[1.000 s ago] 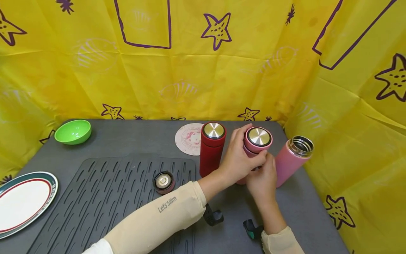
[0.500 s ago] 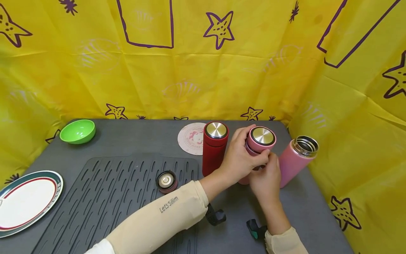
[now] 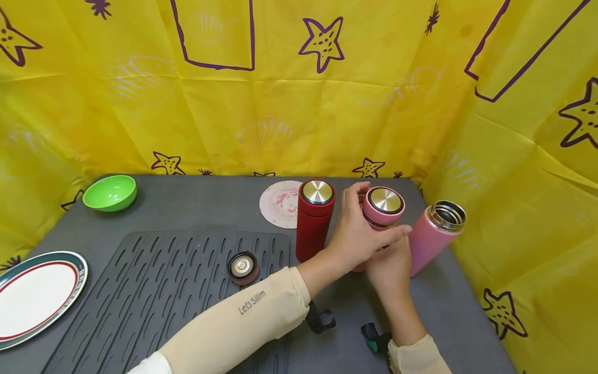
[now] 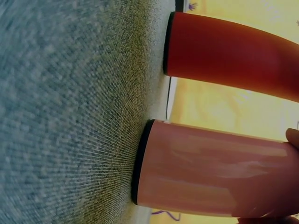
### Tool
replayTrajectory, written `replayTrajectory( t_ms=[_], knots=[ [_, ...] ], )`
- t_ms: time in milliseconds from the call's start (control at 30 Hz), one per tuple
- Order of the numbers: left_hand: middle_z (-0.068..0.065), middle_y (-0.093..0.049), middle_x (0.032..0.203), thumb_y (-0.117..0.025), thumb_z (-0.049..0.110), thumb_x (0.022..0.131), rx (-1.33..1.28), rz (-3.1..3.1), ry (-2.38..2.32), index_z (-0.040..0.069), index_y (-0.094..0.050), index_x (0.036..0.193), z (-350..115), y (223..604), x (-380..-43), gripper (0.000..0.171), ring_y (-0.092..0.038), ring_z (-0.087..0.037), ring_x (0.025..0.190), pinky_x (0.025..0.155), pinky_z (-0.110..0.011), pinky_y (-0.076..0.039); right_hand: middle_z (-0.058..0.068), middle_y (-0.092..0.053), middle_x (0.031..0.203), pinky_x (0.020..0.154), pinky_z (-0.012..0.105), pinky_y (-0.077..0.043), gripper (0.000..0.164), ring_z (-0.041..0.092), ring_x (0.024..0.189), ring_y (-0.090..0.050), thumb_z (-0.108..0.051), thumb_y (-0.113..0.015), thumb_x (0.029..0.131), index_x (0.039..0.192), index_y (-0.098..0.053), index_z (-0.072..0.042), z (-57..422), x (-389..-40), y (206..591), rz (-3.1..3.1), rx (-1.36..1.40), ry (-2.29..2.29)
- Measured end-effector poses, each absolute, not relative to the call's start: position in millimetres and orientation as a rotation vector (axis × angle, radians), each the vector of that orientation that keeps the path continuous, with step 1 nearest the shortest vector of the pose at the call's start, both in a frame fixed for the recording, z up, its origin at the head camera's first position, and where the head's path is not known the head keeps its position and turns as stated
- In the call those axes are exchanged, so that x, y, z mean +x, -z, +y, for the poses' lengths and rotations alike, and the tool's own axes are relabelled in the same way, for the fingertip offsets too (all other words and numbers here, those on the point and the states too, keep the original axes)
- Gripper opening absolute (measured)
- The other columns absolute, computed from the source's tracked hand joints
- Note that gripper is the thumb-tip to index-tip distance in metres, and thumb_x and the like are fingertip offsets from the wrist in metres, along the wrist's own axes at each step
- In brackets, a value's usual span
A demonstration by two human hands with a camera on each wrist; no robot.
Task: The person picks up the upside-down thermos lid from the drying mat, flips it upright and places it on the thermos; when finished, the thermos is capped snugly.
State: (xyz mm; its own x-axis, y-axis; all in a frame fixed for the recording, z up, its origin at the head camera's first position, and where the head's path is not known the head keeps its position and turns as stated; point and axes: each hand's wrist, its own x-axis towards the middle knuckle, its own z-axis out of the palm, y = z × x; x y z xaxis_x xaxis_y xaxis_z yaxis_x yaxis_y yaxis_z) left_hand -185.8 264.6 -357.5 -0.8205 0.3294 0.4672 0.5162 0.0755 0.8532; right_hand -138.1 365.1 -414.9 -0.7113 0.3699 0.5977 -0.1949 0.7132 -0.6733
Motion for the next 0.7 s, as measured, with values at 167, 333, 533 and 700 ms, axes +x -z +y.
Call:
replayTrajectory(
  t_ms=[167, 333, 533, 700],
  knots=[
    [-0.004, -0.041, 0.127, -0.083, 0.031, 0.076, -0.865, -2.165, 1.753, 0.011, -0.036, 0.134, 267.3, 359.2, -186.0, 0.077, -0.047, -0.009, 0.114, 0.093, -0.016, -0.039, 0.024, -0.058, 0.108, 0.087, 0.053, -0.039, 0.048, 0.037, 0.100, -0.054, 0.002, -0.075, 0.074, 0.117, -0.054, 0.009, 365.8, -138.5, 415.7, -2.157, -0.177, -0.967],
    [-0.004, -0.045, 0.132, -0.077, 0.026, 0.079, -0.954, -2.163, 1.730, 0.010, -0.036, 0.142, 263.8, 359.7, -188.8, 0.077, -0.045, -0.010, 0.117, 0.094, -0.019, -0.040, 0.023, -0.058, 0.105, 0.083, 0.049, -0.039, 0.046, 0.035, 0.096, -0.054, 0.003, -0.076, 0.072, 0.113, -0.055, 0.008, 366.5, -139.3, 414.8, -2.141, -0.163, -0.969],
    [-0.002, -0.040, 0.132, -0.083, 0.035, 0.075, -0.904, -2.157, 1.772, 0.013, -0.032, 0.141, 265.9, 357.0, -190.4, 0.086, -0.044, -0.009, 0.117, 0.093, -0.019, -0.041, 0.022, -0.058, 0.098, 0.081, 0.043, -0.039, 0.037, 0.030, 0.090, -0.053, 0.004, -0.074, 0.074, 0.107, -0.057, 0.009, 365.9, -140.7, 413.0, -2.139, -0.143, -0.972],
    [-0.003, -0.041, 0.126, -0.083, 0.032, 0.077, -0.871, -2.144, 1.795, 0.012, -0.036, 0.134, 266.7, 359.9, -187.3, 0.077, -0.047, -0.009, 0.113, 0.092, -0.017, -0.041, 0.024, -0.058, 0.108, 0.086, 0.053, -0.040, 0.047, 0.037, 0.098, -0.055, 0.000, -0.075, 0.076, 0.117, -0.054, 0.008, 362.5, -137.0, 411.2, -2.172, -0.207, -0.975]
  ],
)
